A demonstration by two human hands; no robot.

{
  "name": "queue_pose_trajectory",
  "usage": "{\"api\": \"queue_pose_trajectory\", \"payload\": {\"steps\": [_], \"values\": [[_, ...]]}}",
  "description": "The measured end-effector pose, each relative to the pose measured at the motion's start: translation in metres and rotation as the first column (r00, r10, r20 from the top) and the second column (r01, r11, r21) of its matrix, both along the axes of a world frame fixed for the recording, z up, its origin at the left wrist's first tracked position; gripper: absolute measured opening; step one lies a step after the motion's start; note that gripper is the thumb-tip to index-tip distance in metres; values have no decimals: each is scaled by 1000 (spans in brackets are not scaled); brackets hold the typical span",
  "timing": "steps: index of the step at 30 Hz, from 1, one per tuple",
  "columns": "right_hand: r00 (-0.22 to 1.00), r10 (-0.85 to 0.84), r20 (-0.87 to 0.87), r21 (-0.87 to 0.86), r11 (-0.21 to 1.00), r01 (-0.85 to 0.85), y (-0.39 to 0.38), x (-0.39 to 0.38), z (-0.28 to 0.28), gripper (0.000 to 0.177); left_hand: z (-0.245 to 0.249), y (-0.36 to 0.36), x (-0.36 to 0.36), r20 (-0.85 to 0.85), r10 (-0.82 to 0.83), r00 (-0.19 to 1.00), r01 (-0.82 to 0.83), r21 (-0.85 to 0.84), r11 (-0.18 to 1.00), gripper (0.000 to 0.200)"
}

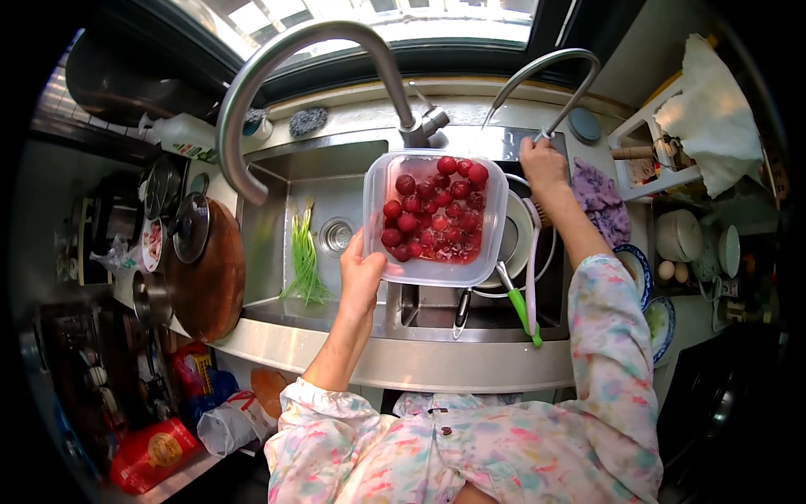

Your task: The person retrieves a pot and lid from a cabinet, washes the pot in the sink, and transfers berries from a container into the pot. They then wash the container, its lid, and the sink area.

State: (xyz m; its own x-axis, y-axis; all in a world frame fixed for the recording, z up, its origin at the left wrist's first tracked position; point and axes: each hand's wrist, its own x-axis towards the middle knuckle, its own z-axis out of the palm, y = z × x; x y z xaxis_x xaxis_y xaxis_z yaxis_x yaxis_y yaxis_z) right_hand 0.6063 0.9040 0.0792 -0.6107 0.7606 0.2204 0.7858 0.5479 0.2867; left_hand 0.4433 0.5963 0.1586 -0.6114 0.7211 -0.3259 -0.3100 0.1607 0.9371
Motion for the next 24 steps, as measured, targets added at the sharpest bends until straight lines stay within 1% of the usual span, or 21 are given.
{"api": "queue_pose_trajectory", "payload": {"steps": [1, 2, 3, 4, 5, 6, 8, 9, 10, 11, 12, 13, 14, 15, 16, 18, 21, 23, 24], "values": [[998, 0, -67, -56, 998, -4, 1, 1, 12, 18, -2, -8, -1, 11, 18, 1000, -19, 14, 1000, 69], [991, -4, -132, -111, 994, -10, 2, 2, 19, 19, -4, -17, -4, 59, 28, 998, -29, 23, 999, 69], [953, -91, -288, -174, 984, 42, 2, 4, 19, 19, -7, -25, -7, 107, 32, 994, -36, 33, 999, 69], [883, -188, -430, -242, 966, 88, 2, 7, 20, 21, -10, -31, -10, 155, 32, 987, -39, 45, 998, 69], [783, -287, -552, -315, 941, 123, 3, 10, 20, 22, -14, -37, -12, 170, 25, 985, -37, 66, 997, 68], [730, -362, -580, -433, 896, 99, 6, 14, 19, 24, -18, -41, -15, 185, 16, 983, -33, 90, 995, 67], [615, -520, -593, -644, 765, 27, 10, 19, 11, 30, -25, -50, -20, 222, 10, 975, -37, 121, 992, 67], [557, -529, -640, -586, 805, 92, 12, 19, 1, 36, -28, -52, -23, 243, 15, 970, -48, 129, 990, 66], [527, -446, -724, -531, 847, -13, -10, 16, 23, 39, -30, -56, -26, 266, 23, 964, -62, 138, 989, 66], [489, -356, -797, -465, 877, -119, -49, 9, 56, 43, -30, -60, -29, 288, 6, 958, -44, 127, 991, 67], [345, -365, -865, -480, 801, -357, -83, 2, 74, 47, -29, -63, -32, 310, -8, 951, -29, 115, 993, 67], [193, -402, -895, -435, 690, -579, -115, -3, 91, 51, -29, -67, -37, 331, -22, 943, -13, 104, 995, 68], [404, -317, -858, -512, 581, -633, -147, -1, 111, 57, -30, -71, -42, 341, -61, 938, 25, 106, 994, 67], [475, -199, -857, -502, 530, -684, -170, -6, 126, 62, -30, -76, -48, 352, -103, 930, 70, 106, 992, 67], [520, -75, -851, -490, 470, -734, -193, -12, 141, 68, -30, -80, -52, 362, -149, 920, 118, 107, 987, 67], [478, -72, -875, -462, 415, -783, -206, -22, 128, 68, -27, -85, -58, 357, -200, 913, 176, 100, 979, 65], [610, -164, -775, -629, 298, -718, -208, -17, 117, 73, -30, -92, -67, 327, -263, 908, 248, 87, 965, 62], [585, -324, -744, -659, 210, -722, -218, -14, 116, 76, -38, -97, -73, 301, -291, 908, 283, 72, 956, 61], [570, -400, -717, -669, 166, -725, -223, -13, 116, 78, -39, -98, -77, 315, -307, 898, 301, 66, 951, 60]]}}
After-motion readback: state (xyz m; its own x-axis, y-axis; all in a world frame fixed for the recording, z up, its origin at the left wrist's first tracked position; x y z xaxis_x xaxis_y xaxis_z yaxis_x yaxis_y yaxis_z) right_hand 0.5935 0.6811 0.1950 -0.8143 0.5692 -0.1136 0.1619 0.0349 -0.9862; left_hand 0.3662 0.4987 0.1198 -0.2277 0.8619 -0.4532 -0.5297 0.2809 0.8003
